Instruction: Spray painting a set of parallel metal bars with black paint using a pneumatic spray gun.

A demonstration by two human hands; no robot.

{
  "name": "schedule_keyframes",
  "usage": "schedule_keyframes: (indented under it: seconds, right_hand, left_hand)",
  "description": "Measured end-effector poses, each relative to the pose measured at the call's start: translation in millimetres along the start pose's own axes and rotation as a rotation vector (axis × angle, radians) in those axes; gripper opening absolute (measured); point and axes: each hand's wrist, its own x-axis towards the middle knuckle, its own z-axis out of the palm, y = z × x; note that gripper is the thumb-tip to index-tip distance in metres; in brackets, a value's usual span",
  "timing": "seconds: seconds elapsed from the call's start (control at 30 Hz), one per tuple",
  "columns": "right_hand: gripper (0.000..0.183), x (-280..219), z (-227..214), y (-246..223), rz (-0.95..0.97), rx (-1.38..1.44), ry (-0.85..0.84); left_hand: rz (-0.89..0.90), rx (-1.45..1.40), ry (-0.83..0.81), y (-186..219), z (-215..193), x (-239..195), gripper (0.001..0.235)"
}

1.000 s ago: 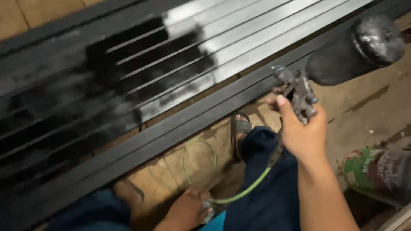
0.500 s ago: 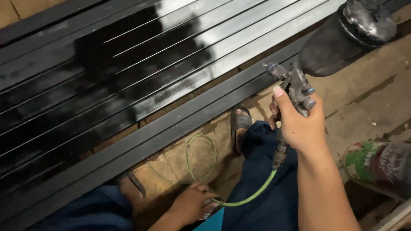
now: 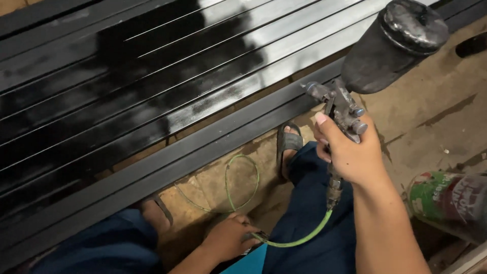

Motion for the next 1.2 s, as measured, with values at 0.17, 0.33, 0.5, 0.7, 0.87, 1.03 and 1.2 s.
schedule_keyframes:
  seconds: [0.17, 0.33, 0.5, 0.7, 0.87, 1.03, 1.2]
  right_hand:
    - [0.037, -1.7, 3.2, 5.0, 0.035, -0.036, -0.018]
    - [0.041, -6.6, 8.9, 1.8, 0.061, -0.024, -0.114]
    - [0.031, -10.4, 10.9, 5.1, 0.141, 0.063, -0.154]
    - [0.034, -3.6, 7.4, 15.6, 0.105, 0.027, -0.083]
    - [0.028, 1.1, 2.2, 7.6, 0.063, 0.054, -0.049]
    - [0.029, 5.7, -5.1, 7.0, 0.017, 0.069, -0.008]
    - [0.029, 11.7, -13.5, 13.8, 0.138, 0.099, 0.220]
  left_hand:
    - [0.048, 0.000, 0.034, -5.1, 5.5, 2.4, 0.042]
    - [0.026, -0.012, -0.023, -2.2, 2.2, 2.4, 0.043]
    - [0.074, 0.012, 0.041, -5.2, 6.4, 3.1, 0.043]
    - [0.051, -0.002, 0.085, -6.6, 12.5, 3.3, 0.040]
    - [0.044, 0.018, 0.060, -3.5, 9.6, 2.8, 0.042]
    - [0.030, 0.011, 0.044, 1.4, 4.2, 0.1, 0.042]
    - [0.076, -0.034, 0.145, -5.5, 12.4, 2.3, 0.038]
